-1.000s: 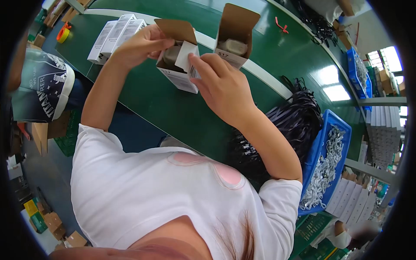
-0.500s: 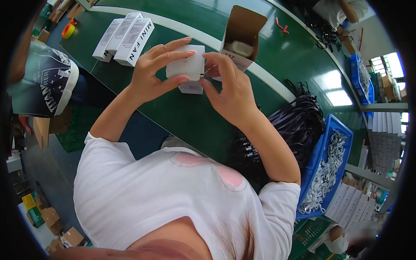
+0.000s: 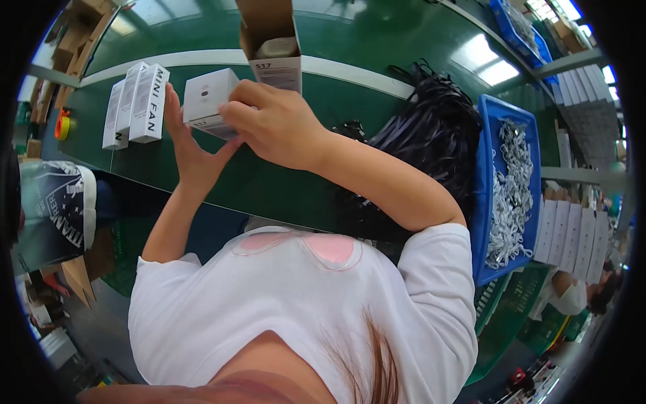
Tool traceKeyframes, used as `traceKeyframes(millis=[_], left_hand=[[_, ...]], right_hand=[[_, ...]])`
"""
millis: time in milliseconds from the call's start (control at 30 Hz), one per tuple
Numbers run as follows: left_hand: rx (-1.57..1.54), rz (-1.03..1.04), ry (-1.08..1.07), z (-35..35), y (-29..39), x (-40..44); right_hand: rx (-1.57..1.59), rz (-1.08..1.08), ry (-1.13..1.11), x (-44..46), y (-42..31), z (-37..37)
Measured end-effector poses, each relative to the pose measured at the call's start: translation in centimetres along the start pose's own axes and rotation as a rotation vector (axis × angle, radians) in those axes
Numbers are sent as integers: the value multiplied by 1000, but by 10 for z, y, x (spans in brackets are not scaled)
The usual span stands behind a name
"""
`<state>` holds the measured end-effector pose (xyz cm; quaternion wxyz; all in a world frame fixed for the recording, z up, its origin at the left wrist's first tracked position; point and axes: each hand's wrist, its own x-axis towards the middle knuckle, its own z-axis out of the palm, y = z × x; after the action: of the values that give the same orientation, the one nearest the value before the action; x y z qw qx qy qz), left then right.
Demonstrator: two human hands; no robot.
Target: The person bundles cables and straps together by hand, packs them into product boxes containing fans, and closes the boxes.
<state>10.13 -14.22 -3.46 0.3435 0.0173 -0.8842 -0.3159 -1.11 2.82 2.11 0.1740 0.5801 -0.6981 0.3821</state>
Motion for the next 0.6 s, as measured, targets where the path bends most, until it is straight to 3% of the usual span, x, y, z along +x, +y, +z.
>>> traceKeyframes(millis=[33,67,133,233,300,367,400,467,500,600], left_hand=[[-115,-179,-54,17,-5,-16],[-132,-148,-77,25,-6,-12],[-327,-282,9,36,-6,-6],[-363,-277,68,0,-24,20],[-121,-450,-110,-37,-29,41],[374,-379,-198,-53,-47,48],[366,-370,-197,-57,-67,47],[1165,-101,-325,-61,-114,39],[1163,-97,-314,-65,-125,41],[1142,-339,-323,-73,-150,49]], right_hand=[[120,43,10,1,0,0],[240,76,23,2,2,0],[493,133,39,1,7,-6],[395,312,131,-11,32,-67],[202,647,59,-29,61,-117],[-311,645,-107,-75,118,-158],[-498,654,-203,-95,134,-176],[-768,628,-210,-144,173,-190],[-776,625,-203,-143,172,-194],[-730,758,-329,-138,164,-211]])
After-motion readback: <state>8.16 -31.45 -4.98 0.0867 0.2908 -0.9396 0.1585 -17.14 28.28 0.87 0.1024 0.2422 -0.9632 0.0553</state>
